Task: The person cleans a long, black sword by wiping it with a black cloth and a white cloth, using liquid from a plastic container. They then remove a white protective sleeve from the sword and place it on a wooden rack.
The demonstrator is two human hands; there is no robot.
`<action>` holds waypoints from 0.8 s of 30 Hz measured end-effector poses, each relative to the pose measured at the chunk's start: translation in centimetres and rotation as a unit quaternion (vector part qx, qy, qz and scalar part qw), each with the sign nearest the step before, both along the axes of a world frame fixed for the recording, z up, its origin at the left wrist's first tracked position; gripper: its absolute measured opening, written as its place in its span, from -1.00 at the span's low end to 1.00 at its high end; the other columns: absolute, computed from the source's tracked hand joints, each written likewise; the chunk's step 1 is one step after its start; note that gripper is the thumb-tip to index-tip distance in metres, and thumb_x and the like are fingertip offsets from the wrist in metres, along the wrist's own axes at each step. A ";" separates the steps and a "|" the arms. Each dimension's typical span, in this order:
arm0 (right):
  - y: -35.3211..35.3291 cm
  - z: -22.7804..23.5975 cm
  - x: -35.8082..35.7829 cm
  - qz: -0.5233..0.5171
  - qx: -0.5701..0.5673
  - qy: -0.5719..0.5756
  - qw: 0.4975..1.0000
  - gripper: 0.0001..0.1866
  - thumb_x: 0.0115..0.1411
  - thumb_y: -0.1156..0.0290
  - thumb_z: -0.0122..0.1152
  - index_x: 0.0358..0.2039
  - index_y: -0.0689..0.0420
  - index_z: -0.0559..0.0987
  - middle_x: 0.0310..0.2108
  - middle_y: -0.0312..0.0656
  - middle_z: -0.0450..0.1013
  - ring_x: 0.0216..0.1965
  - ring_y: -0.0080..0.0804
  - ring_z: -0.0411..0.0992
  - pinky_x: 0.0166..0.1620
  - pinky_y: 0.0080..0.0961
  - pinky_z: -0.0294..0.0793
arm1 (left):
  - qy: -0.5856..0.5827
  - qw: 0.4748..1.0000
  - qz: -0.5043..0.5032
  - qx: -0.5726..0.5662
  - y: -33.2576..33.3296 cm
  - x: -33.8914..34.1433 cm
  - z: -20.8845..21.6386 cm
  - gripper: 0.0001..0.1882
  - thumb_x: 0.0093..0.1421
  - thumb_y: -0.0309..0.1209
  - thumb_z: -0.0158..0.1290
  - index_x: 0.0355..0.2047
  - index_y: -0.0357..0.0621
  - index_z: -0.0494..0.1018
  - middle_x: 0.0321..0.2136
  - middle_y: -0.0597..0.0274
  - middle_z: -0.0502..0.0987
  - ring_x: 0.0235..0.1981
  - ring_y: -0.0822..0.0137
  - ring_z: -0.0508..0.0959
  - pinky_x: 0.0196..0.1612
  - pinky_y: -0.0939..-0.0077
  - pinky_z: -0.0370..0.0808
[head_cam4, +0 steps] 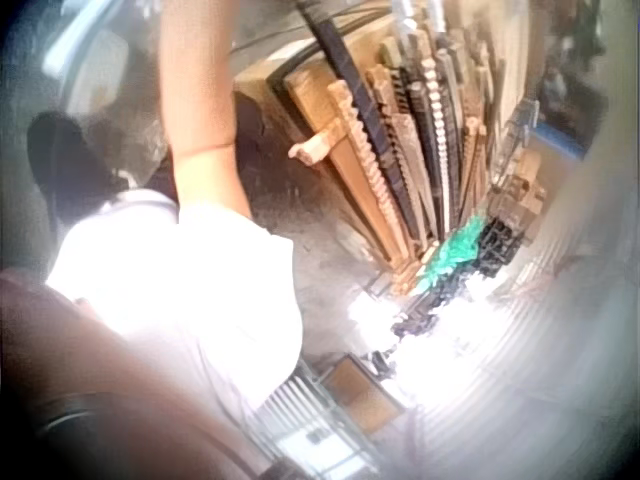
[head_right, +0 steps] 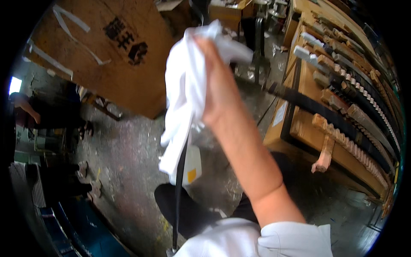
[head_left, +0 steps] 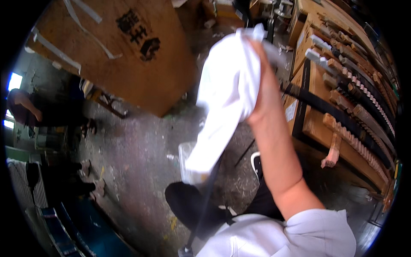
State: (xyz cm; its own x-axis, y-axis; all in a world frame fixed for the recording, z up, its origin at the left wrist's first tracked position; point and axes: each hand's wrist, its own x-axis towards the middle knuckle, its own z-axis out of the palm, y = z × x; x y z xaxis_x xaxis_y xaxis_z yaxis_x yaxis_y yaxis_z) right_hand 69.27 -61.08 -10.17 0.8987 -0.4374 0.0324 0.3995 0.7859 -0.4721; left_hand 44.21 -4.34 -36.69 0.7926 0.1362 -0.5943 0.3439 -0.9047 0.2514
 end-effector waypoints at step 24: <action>10.2 -5.2 -3.1 0.038 -0.085 0.073 0.993 -0.64 0.14 0.13 0.02 -0.19 0.12 0.48 -0.34 -0.25 0.43 -0.32 -0.50 0.44 -0.31 -0.54 0.49 | -0.126 0.956 -0.111 -0.241 -19.8 14.2 11.8 -0.84 0.00 -0.41 0.06 -0.41 -0.22 0.47 -0.61 0.01 0.49 -0.57 0.02 0.49 -0.45 0.36 0.43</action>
State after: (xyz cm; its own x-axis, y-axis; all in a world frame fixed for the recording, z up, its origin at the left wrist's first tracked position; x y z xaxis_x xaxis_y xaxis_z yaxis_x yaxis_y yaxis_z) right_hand 66.13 -50.84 -15.39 0.9298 -0.3667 -0.0321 0.2595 0.7148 -0.6494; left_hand 58.45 -24.15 -24.85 0.8962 -0.2932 -0.3328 0.0315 -0.7063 0.7072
